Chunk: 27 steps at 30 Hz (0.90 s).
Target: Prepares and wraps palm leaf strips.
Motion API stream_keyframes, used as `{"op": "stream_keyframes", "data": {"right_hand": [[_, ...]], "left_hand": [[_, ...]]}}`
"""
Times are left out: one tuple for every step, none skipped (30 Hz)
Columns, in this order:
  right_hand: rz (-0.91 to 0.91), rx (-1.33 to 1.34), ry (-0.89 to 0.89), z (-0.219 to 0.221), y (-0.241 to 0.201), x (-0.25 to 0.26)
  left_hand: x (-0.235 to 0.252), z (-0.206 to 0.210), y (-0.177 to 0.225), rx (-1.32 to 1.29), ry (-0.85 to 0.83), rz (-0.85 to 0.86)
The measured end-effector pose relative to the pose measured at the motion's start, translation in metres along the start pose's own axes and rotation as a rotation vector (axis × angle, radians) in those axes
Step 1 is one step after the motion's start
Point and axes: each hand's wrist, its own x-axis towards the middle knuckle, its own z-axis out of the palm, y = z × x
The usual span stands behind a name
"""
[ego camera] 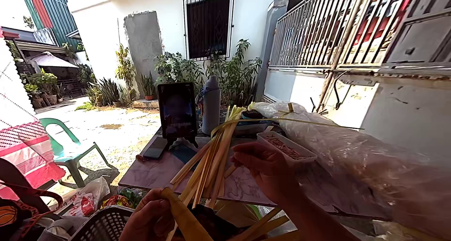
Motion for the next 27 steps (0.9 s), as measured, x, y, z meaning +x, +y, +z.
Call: {"op": "stream_keyframes", "data": {"right_hand": [[-0.012, 0.088, -0.095, 0.014, -0.001, -0.014], [-0.027, 0.170, -0.182, 0.025, -0.003, -0.027], [-0.053, 0.250, -0.258, 0.034, -0.004, -0.038], [-0.077, 0.333, -0.318, 0.042, -0.004, -0.047], [-0.087, 0.401, -0.364, 0.049, -0.005, -0.054], [-0.092, 0.443, -0.396, 0.054, -0.004, -0.060], [-0.107, 0.457, -0.415, 0.057, -0.002, -0.063], [-0.135, 0.425, -0.417, 0.060, 0.002, -0.065], [-0.175, 0.348, -0.404, 0.061, 0.008, -0.066], [-0.223, 0.237, -0.375, 0.062, 0.014, -0.067], [-0.267, 0.146, -0.343, 0.063, 0.019, -0.069], [-0.297, 0.099, -0.325, 0.063, 0.023, -0.070], [-0.316, 0.086, -0.312, 0.063, 0.027, -0.071], [-0.334, 0.074, -0.306, 0.063, 0.029, -0.071], [-0.352, 0.057, -0.303, 0.061, 0.031, -0.071], [-0.366, 0.039, -0.305, 0.059, 0.032, -0.070], [-0.379, 0.028, -0.311, 0.058, 0.034, -0.069], [-0.392, 0.016, -0.318, 0.056, 0.034, -0.068], [-0.400, 0.003, -0.323, 0.055, 0.035, -0.068], [-0.408, -0.008, -0.328, 0.054, 0.035, -0.068], [-0.418, -0.017, -0.331, 0.053, 0.035, -0.067], [-0.428, -0.026, -0.335, 0.053, 0.035, -0.067], [-0.438, -0.036, -0.338, 0.053, 0.035, -0.067], [-0.447, -0.050, -0.340, 0.052, 0.035, -0.067], [-0.457, -0.070, -0.339, 0.053, 0.035, -0.068], [-0.469, -0.088, -0.337, 0.053, 0.035, -0.069], [-0.482, -0.103, -0.329, 0.054, 0.035, -0.070]], "left_hand": [[0.002, 0.003, -0.005, -0.011, -0.031, 0.000], [0.004, 0.005, -0.010, -0.017, -0.068, 0.000], [0.005, 0.005, -0.014, -0.017, -0.109, 0.001], [0.006, 0.006, -0.018, -0.017, -0.142, 0.001], [0.006, 0.006, -0.021, -0.018, -0.166, 0.003], [0.005, 0.007, -0.024, -0.016, -0.176, 0.004], [0.004, 0.009, -0.026, -0.011, -0.178, 0.008], [0.003, 0.009, -0.027, -0.002, -0.180, 0.009], [0.002, 0.009, -0.028, 0.007, -0.187, 0.011], [0.002, 0.010, -0.030, 0.014, -0.196, 0.017], [0.001, 0.011, -0.032, 0.017, -0.201, 0.025], [0.001, 0.012, -0.035, 0.014, -0.207, 0.034], [0.001, 0.011, -0.037, 0.010, -0.215, 0.041], [0.002, 0.011, -0.039, 0.002, -0.222, 0.044], [0.002, 0.011, -0.041, -0.004, -0.226, 0.044], [0.002, 0.011, -0.043, -0.006, -0.227, 0.043], [0.002, 0.010, -0.044, -0.006, -0.229, 0.043], [0.003, 0.010, -0.045, -0.008, -0.230, 0.044], [0.003, 0.010, -0.045, -0.011, -0.229, 0.044], [0.003, 0.010, -0.046, -0.013, -0.230, 0.045], [0.003, 0.010, -0.046, -0.010, -0.233, 0.046], [0.003, 0.010, -0.046, -0.009, -0.241, 0.046], [0.003, 0.009, -0.046, -0.014, -0.249, 0.046], [0.003, 0.008, -0.046, -0.020, -0.255, 0.044], [0.003, 0.008, -0.047, -0.021, -0.258, 0.043], [0.004, 0.008, -0.047, -0.020, -0.261, 0.042], [0.004, 0.008, -0.047, -0.014, -0.259, 0.039]]}}
